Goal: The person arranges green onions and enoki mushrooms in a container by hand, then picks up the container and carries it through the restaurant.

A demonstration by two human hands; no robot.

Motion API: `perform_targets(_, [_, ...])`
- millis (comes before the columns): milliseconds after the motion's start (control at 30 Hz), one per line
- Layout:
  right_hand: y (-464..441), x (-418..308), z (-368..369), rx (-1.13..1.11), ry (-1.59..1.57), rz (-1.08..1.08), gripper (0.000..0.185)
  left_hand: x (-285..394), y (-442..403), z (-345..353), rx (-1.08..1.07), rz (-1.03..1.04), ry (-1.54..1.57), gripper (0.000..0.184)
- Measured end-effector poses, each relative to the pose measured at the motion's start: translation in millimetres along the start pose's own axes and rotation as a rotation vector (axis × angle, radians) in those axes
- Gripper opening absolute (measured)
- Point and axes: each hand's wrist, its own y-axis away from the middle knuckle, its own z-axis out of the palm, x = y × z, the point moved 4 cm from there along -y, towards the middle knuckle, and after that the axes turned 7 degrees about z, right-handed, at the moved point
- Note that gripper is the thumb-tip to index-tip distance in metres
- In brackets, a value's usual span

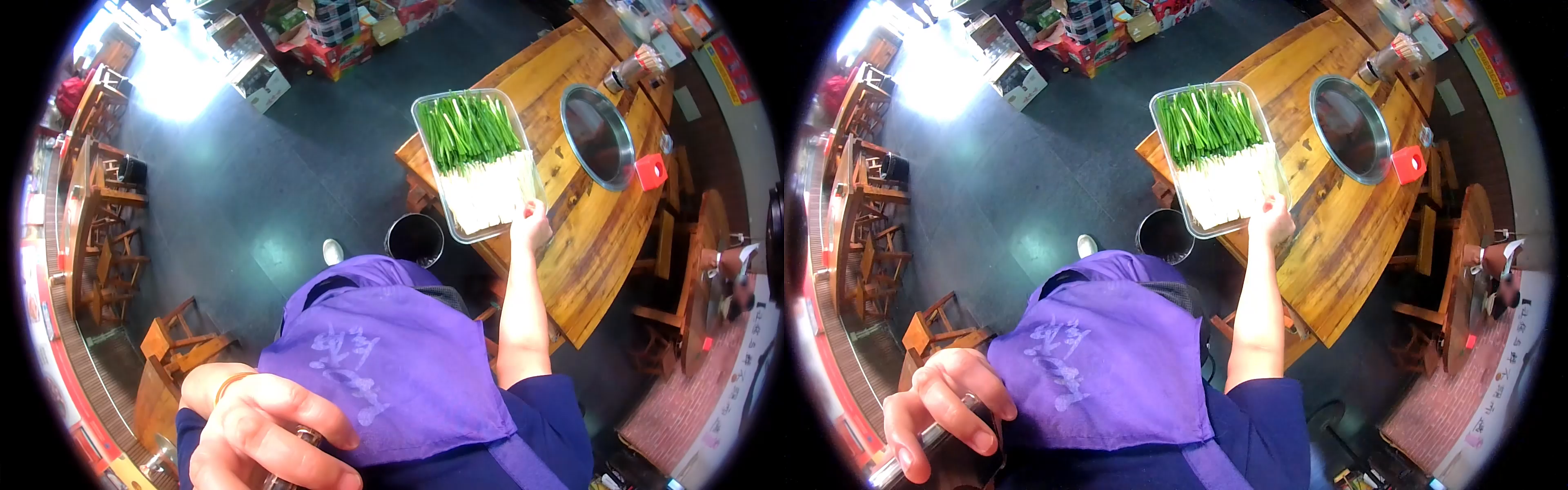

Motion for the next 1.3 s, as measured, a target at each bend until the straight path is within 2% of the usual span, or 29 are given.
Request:
perform_targets(100, [-2, 6, 5, 0.022, 0.217, -0.134, 0.019, -1, 1, 0, 0.001, 0.027, -0.004, 0.034])
perform_targets(133, [4, 1, 1, 0.093, 0.216, -0.251, 0.014, -1, 1, 0, 0.005, 0.032, -0.013, 0.034])
perform_targets(233, [6, -7, -16, 0.175, 0.084, -0.346, 0.009, 1, 2, 1, 0.029, 0.04, -0.045, 0.034])
perform_targets(267, [1, 6, -11, 0.284, 0.043, -0.323, 0.018, 2, 2, 1, 0.043, 0.038, -0.058, 0.034])
perform_targets(367, [-19, 46, 3, 0.612, -0.258, -0.054, 0.029, 11, -4, 3, 0.085, 0.043, -0.17, 0.035])
perform_targets(433, [-19, 73, 22, 0.184, -1.031, 0.522, 0.034, 17, -8, -1, 0.09, 0.071, -0.222, 0.035])
perform_targets(500, [14, 69, 26, -0.138, -1.155, 0.878, 0.027, 22, -11, -8, 0.075, 0.122, -0.229, 0.036])
perform_targets(567, [56, 27, 18, -0.259, -1.008, 1.071, 0.022, 28, -17, -18, 0.052, 0.136, -0.231, 0.036])
perform_targets(633, [79, 16, 34, -0.347, -1.103, 1.149, 0.014, 34, -21, -27, 0.048, 0.158, -0.24, 0.036])
perform_targets(700, [76, 41, 63, -0.504, -1.11, 1.088, 0.015, 38, -25, -35, 0.053, 0.205, -0.256, 0.036])
perform_targets(733, [77, 29, 59, -0.485, -1.078, 1.107, 0.025, 40, -27, -40, 0.055, 0.22, -0.253, 0.036])
perform_targets(767, [77, 16, 53, -0.477, -1.097, 1.17, 0.025, 43, -27, -45, 0.06, 0.242, -0.257, 0.035])
perform_targets(867, [76, 1, 54, -0.645, -1.265, 1.025, 0.038, 58, -33, -69, 0.046, 0.355, -0.306, 0.033])
perform_targets(900, [80, -12, 45, -0.592, -1.234, 1.04, 0.039, 63, -36, -78, 0.032, 0.393, -0.321, 0.033])
perform_targets(1000, [85, -10, 50, -0.619, -1.222, 0.97, 0.038, 78, -37, -107, 0.041, 0.474, -0.328, 0.033])
perform_targets(1067, [85, -4, 56, -0.573, -1.25, 0.876, 0.03, 87, -37, -129, 0.061, 0.524, -0.321, 0.033])
perform_targets(1200, [111, -63, 39, -0.639, -1.253, 0.845, 0.026, 108, -39, -175, 0.128, 0.637, -0.393, 0.033])
perform_targets(1300, [151, -95, 24, -0.617, -1.213, 0.908, 0.027, 125, -38, -211, 0.166, 0.677, -0.464, 0.033])
